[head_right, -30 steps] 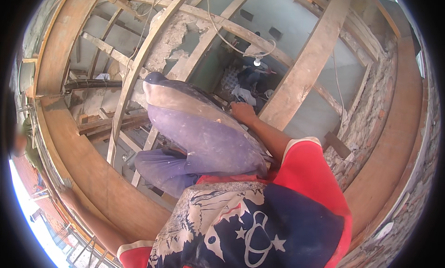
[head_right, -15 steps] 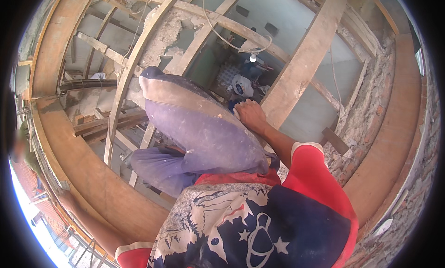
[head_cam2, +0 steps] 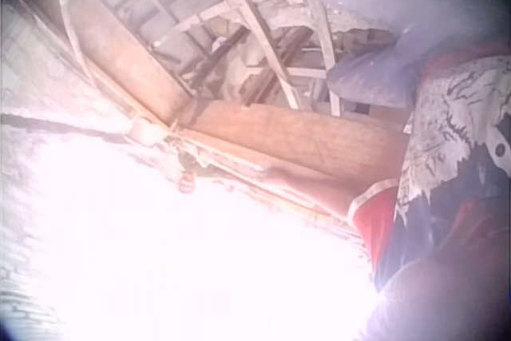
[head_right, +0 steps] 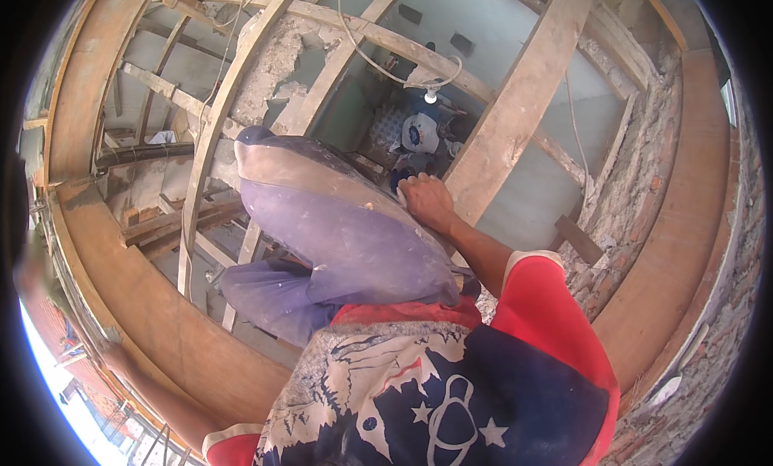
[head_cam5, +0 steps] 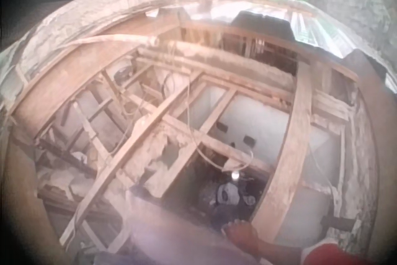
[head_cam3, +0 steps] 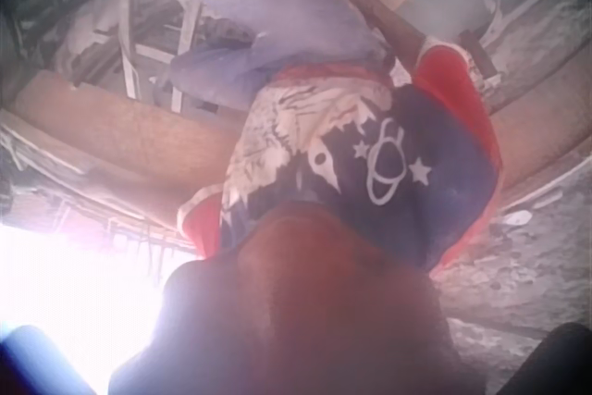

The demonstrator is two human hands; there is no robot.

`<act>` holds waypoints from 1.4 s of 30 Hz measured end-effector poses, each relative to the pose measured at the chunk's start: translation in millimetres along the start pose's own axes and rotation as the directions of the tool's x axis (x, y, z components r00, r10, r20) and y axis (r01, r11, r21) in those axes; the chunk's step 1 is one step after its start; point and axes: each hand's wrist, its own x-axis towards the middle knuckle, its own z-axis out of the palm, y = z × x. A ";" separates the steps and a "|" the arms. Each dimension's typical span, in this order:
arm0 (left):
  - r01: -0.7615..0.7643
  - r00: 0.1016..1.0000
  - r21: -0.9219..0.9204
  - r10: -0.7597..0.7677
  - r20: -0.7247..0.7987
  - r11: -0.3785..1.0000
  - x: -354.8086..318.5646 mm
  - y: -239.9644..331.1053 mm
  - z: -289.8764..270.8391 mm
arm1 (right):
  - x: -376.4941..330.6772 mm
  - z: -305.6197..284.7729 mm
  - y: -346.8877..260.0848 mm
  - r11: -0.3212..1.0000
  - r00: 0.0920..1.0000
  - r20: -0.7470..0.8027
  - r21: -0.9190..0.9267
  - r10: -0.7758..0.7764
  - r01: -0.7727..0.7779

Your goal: The person assembles a wooden structure by positioning planks and securing them with nails. They use a hammer to drive nails into the wood and adjust the alignment of the pieces. Another worker is visible nearby, also working on the structure.

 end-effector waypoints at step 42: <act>0.273 0.960 -0.186 -0.256 0.109 0.944 -16.3 41.1 -52.8 | 9.3 -4.6 -2.7 0.992 0.978 0.184 0.056 0.099 -0.111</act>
